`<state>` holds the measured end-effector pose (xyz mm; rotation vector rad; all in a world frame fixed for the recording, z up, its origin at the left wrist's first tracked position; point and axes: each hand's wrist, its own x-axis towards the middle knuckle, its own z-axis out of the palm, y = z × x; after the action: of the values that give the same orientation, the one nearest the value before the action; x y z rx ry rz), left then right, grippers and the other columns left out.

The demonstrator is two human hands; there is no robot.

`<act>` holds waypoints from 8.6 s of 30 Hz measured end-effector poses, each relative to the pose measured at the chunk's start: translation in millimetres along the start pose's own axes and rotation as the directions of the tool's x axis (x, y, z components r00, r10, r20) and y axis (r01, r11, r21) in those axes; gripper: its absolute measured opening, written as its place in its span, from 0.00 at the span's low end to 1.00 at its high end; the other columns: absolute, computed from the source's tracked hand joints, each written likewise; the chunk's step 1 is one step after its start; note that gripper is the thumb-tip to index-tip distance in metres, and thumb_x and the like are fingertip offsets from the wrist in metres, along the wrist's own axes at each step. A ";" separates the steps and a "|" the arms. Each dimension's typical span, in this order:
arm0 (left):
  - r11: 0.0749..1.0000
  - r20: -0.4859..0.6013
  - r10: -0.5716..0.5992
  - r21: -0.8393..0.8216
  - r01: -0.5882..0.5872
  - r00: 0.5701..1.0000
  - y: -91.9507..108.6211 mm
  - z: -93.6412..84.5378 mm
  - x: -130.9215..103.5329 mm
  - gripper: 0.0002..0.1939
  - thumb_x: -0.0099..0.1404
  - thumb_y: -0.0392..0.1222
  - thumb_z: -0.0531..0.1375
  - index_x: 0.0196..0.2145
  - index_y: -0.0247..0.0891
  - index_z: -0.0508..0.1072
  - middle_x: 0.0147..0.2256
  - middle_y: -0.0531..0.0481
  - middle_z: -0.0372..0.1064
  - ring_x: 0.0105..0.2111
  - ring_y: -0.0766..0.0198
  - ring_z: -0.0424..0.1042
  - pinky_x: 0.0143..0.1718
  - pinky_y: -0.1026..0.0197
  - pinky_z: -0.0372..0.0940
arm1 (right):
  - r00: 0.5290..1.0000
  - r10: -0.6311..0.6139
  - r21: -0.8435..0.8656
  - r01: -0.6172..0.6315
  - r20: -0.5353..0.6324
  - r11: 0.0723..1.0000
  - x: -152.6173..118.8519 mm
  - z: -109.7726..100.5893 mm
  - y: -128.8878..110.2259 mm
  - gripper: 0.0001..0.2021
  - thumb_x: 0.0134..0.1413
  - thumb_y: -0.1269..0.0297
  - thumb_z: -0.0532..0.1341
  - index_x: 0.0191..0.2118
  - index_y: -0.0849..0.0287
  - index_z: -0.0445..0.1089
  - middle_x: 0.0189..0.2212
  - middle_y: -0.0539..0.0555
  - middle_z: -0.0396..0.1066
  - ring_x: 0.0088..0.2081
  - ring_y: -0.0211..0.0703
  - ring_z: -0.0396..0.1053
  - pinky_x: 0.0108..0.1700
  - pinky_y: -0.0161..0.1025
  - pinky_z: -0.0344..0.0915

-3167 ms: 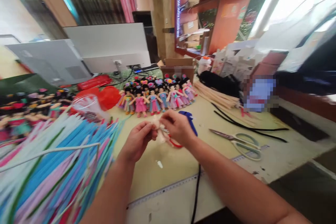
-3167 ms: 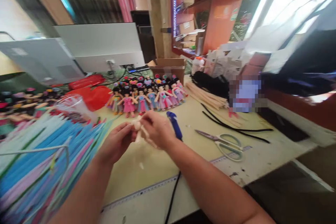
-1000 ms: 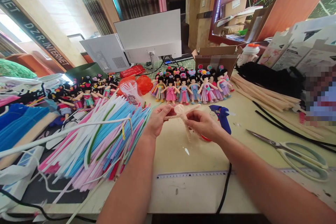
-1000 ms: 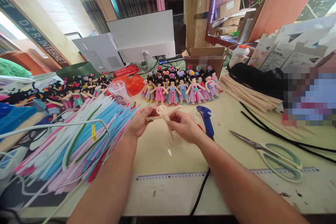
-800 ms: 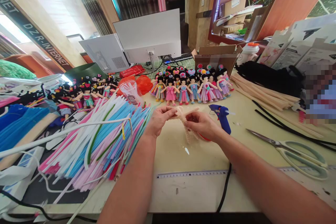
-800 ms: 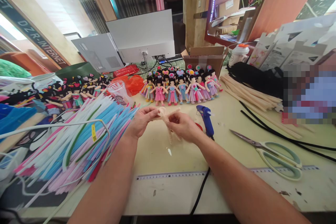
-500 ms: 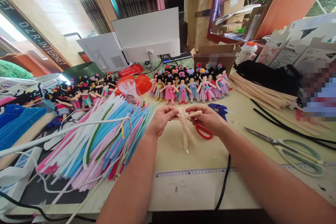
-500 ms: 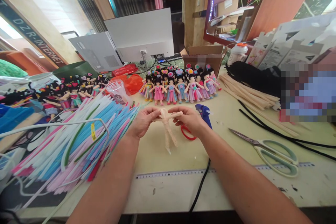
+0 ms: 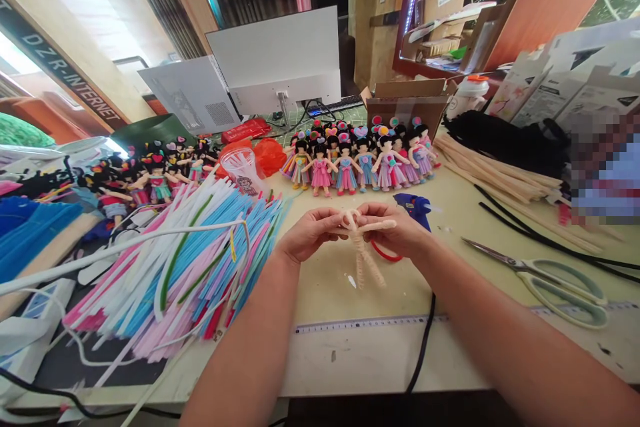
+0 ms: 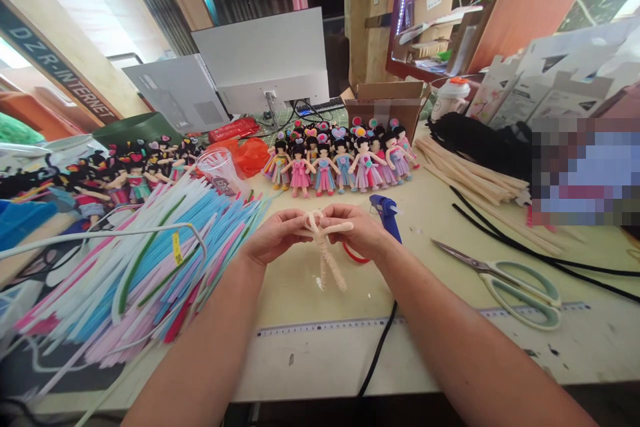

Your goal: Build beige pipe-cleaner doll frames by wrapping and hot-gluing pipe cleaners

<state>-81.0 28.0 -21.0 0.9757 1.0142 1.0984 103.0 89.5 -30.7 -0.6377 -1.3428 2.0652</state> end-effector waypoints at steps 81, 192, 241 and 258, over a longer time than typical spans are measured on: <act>0.983 -0.112 0.104 -0.141 -0.120 0.988 -3.9 26.1 6.2 0.22 0.46 0.47 0.75 0.35 0.33 0.78 0.34 0.47 0.74 0.34 0.63 0.72 0.41 0.60 0.66 | 0.972 -0.152 -0.112 0.134 -0.177 0.985 4.9 7.7 0.4 0.21 0.31 0.49 0.75 0.26 0.59 0.70 0.22 0.49 0.71 0.25 0.37 0.68 0.30 0.37 0.64; 0.981 0.076 0.151 -0.135 -0.140 0.986 -4.5 24.7 1.1 0.24 0.54 0.39 0.70 0.50 0.39 0.74 0.39 0.48 0.74 0.35 0.63 0.73 0.46 0.56 0.64 | 0.927 -0.375 -0.243 0.368 0.016 0.898 -9.8 7.2 -20.5 0.16 0.43 0.54 0.73 0.25 0.60 0.71 0.23 0.48 0.70 0.24 0.35 0.69 0.28 0.35 0.69; 0.981 0.157 0.041 -0.193 -0.011 0.987 -3.1 22.0 -0.7 0.18 0.54 0.37 0.70 0.43 0.36 0.76 0.31 0.50 0.72 0.29 0.66 0.72 0.35 0.63 0.66 | 0.630 -0.746 -0.833 0.517 0.216 0.196 -21.6 14.7 -20.9 0.09 0.58 0.70 0.59 0.37 0.54 0.77 0.31 0.52 0.73 0.34 0.39 0.70 0.39 0.36 0.68; 1.000 0.068 -0.021 -0.019 0.022 0.997 -2.9 8.3 5.2 0.16 0.54 0.43 0.68 0.43 0.48 0.80 0.31 0.53 0.76 0.31 0.60 0.72 0.36 0.61 0.67 | 0.691 -0.648 -0.888 0.456 0.320 0.048 -13.4 12.0 -26.9 0.07 0.61 0.69 0.59 0.39 0.58 0.75 0.35 0.55 0.75 0.41 0.41 0.72 0.45 0.37 0.69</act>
<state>-71.6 31.7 -22.5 0.9780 0.9551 1.0489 110.3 81.0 -0.4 -0.5325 -2.1986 0.3410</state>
